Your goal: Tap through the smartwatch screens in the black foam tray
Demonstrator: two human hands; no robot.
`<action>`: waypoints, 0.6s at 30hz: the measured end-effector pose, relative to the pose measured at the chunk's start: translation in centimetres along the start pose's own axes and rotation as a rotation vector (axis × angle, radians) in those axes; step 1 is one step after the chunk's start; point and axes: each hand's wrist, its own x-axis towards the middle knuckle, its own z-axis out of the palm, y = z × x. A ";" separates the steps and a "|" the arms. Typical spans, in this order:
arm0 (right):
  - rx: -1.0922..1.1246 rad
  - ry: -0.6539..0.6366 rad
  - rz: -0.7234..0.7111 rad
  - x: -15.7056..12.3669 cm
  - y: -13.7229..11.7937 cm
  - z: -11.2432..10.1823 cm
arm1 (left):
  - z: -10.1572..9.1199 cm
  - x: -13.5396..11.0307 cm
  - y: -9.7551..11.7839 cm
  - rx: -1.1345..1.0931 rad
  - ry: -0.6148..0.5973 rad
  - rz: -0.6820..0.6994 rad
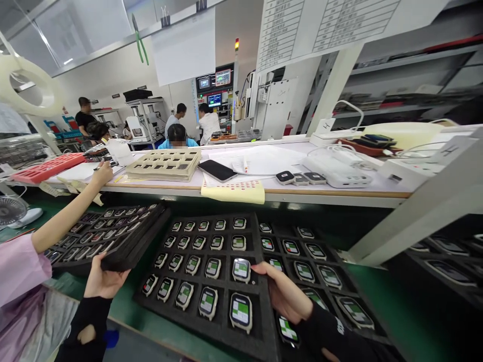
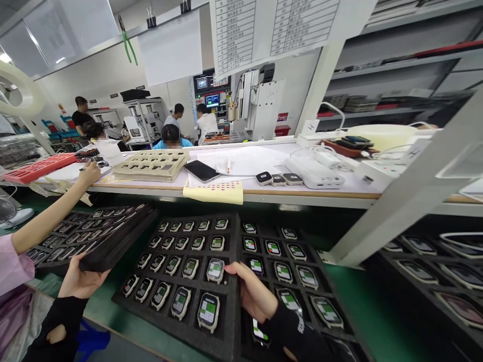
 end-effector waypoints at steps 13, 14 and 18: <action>0.010 0.026 0.014 0.0 0.0 -0.2 | 0.4 -0.4 -0.2 0.051 0.028 0.049; 0.010 0.024 0.013 0.0 0.0 -0.1 | 0.4 -0.3 -0.2 0.050 0.023 0.051; 0.007 0.004 0.032 0.2 0.0 0.4 | 0.2 0.0 -0.1 0.042 0.004 0.046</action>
